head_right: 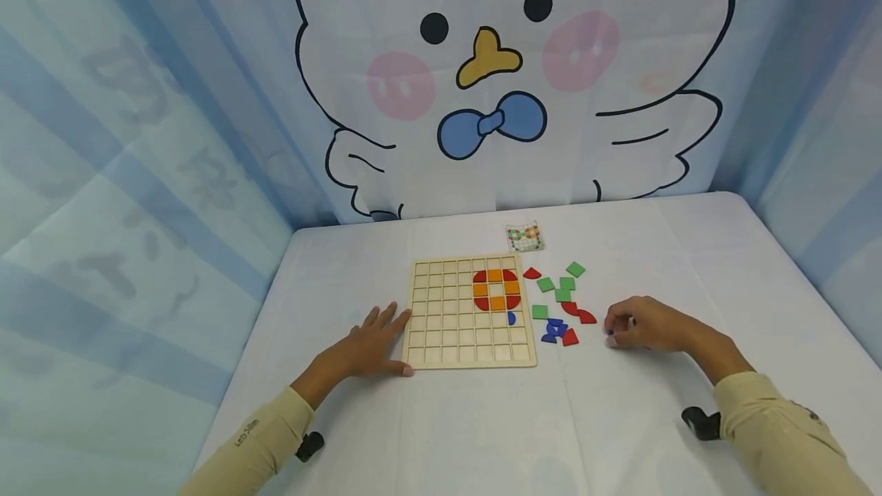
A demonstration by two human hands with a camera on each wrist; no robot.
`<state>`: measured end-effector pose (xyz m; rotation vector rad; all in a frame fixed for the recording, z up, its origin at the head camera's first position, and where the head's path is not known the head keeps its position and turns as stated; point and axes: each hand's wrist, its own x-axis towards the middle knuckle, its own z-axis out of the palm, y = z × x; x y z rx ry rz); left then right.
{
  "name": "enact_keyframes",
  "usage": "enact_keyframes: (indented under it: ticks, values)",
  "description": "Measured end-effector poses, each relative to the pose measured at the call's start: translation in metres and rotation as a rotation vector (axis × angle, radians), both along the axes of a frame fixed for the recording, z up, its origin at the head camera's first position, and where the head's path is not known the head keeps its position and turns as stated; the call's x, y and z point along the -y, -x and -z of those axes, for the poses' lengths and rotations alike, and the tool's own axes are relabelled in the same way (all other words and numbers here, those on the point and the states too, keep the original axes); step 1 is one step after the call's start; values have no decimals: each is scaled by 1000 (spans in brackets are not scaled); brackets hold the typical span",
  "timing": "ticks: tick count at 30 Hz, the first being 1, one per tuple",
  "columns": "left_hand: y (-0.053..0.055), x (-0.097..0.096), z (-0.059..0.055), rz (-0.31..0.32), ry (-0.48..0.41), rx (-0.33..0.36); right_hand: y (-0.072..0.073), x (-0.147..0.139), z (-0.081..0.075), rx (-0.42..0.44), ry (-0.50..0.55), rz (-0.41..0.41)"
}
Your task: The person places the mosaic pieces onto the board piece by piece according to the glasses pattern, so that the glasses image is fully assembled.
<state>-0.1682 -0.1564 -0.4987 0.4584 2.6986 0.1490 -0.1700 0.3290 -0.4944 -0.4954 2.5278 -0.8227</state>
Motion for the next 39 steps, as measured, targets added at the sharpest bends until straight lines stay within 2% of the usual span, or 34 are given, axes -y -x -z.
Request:
enact_keyframes:
  ticks: [6,13,18,30,39]
  values:
    - [0,0,-2,-7,-22,11,0,6,0,-62,-14,14]
    - [1,1,-1,-3,-17,8,0,17,-4,-20,82,80]
    - [1,2,0,2,-15,2,2,26,-3,-12,113,67]
    - [2,2,1,-5,-10,13,7,68,2,-79,58,76]
    - [2,1,2,-6,-5,10,9,108,0,-182,-31,54]
